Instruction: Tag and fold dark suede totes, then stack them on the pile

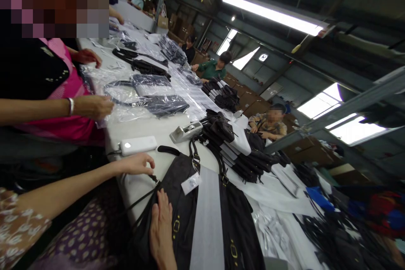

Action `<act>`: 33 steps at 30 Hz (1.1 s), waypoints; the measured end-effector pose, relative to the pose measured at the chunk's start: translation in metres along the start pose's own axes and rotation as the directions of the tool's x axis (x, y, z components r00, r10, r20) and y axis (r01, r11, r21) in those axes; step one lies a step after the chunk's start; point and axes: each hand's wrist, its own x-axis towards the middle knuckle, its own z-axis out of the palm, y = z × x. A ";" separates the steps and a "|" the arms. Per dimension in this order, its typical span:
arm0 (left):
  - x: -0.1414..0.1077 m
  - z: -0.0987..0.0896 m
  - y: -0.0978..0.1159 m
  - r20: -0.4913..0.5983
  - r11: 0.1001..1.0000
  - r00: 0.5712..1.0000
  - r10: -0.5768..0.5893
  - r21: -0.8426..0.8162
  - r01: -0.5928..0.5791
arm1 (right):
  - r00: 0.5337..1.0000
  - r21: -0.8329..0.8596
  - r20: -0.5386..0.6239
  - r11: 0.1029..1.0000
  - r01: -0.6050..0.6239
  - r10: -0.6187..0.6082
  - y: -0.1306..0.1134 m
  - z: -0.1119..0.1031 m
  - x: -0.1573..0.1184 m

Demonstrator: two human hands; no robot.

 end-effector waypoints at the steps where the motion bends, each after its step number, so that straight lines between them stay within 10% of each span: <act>1: -0.002 -0.013 -0.002 -0.052 0.995 0.998 0.018 0.098 -0.012 | 1.000 -0.005 0.000 1.000 -0.002 0.002 0.001 0.000 0.000; 7: -0.027 -0.042 -0.011 0.049 0.938 0.998 -0.027 0.347 0.008 | 0.999 -0.009 -0.034 1.000 0.021 -0.021 0.004 0.002 0.002; 11: -0.030 0.010 0.004 0.022 0.930 0.986 0.168 0.328 -0.166 | 1.000 -0.003 -0.025 1.000 0.000 0.000 0.001 0.000 0.001; 19: -0.019 0.084 0.024 0.019 0.877 0.992 0.125 0.466 -0.120 | 0.986 0.029 -0.168 1.000 0.008 -0.004 0.004 -0.001 0.001; 33: -0.015 0.009 -0.014 0.107 0.997 0.991 0.081 -0.006 -0.080 | 0.999 -0.209 0.031 0.978 -0.013 0.020 0.003 0.002 0.005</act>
